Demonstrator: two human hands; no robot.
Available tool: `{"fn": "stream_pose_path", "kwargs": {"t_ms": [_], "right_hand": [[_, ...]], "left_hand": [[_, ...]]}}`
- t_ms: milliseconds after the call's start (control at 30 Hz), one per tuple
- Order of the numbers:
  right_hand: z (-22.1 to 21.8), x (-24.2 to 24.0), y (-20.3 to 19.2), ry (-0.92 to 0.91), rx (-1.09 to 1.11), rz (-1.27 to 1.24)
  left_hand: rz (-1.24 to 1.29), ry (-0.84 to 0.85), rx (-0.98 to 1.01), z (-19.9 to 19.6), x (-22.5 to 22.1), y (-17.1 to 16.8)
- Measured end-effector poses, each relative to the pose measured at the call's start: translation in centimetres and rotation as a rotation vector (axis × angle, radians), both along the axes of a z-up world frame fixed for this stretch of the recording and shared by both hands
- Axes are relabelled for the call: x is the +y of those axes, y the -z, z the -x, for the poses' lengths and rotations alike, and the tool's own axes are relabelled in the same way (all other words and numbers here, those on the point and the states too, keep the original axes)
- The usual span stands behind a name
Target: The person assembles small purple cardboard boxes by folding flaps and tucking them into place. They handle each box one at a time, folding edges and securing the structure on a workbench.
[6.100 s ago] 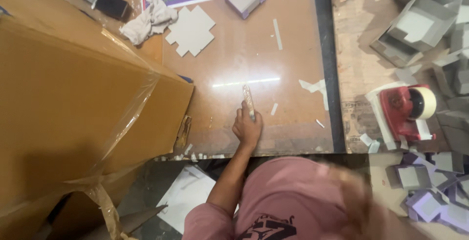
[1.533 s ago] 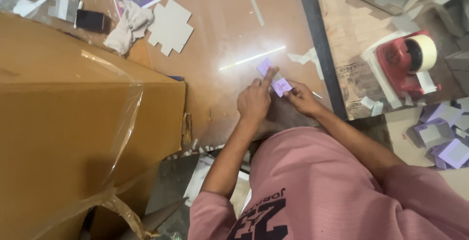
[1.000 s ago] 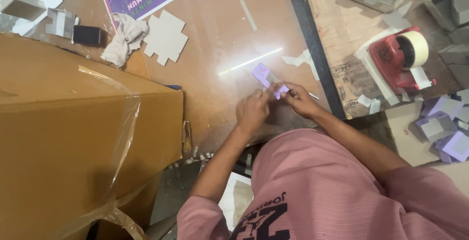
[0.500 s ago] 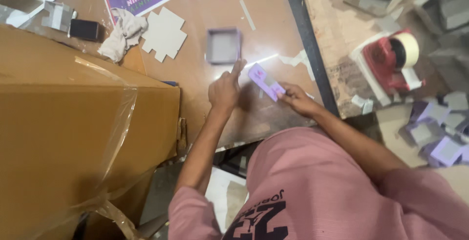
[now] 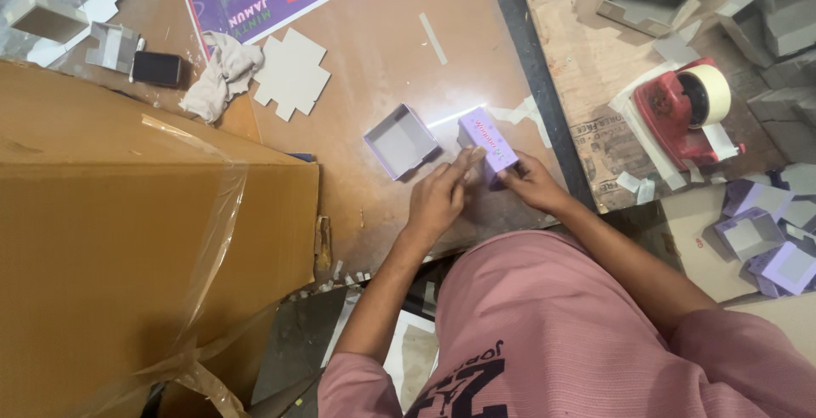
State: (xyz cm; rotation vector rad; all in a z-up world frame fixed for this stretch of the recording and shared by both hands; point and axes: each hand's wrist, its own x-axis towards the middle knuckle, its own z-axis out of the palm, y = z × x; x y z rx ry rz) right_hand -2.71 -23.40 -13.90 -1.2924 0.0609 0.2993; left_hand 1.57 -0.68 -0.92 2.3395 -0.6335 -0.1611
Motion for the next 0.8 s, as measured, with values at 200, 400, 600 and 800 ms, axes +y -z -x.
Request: {"fn": "stream_pose_path", "kwargs": {"t_ms": [200, 400, 600, 800], "right_hand": [[0.7, -0.3, 0.2, -0.155, -0.131, 0.010], [0.5, 0.0, -0.6, -0.035, -0.128, 0.090], [1.1, 0.3, 0.6, 0.017, -0.079, 0.029], [0.6, -0.1, 0.7, -0.062, -0.195, 0.097]], "left_hand": [[-0.111, 0.075, -0.001, 1.7, -1.8, -0.2], [-0.383, -0.051, -0.067, -2.0, -3.2, -1.3], [-0.262, -0.068, -0.195, -0.1, -4.5, -0.9], [-0.352, 0.038, -0.195, 0.2, -2.8, -0.1]]}}
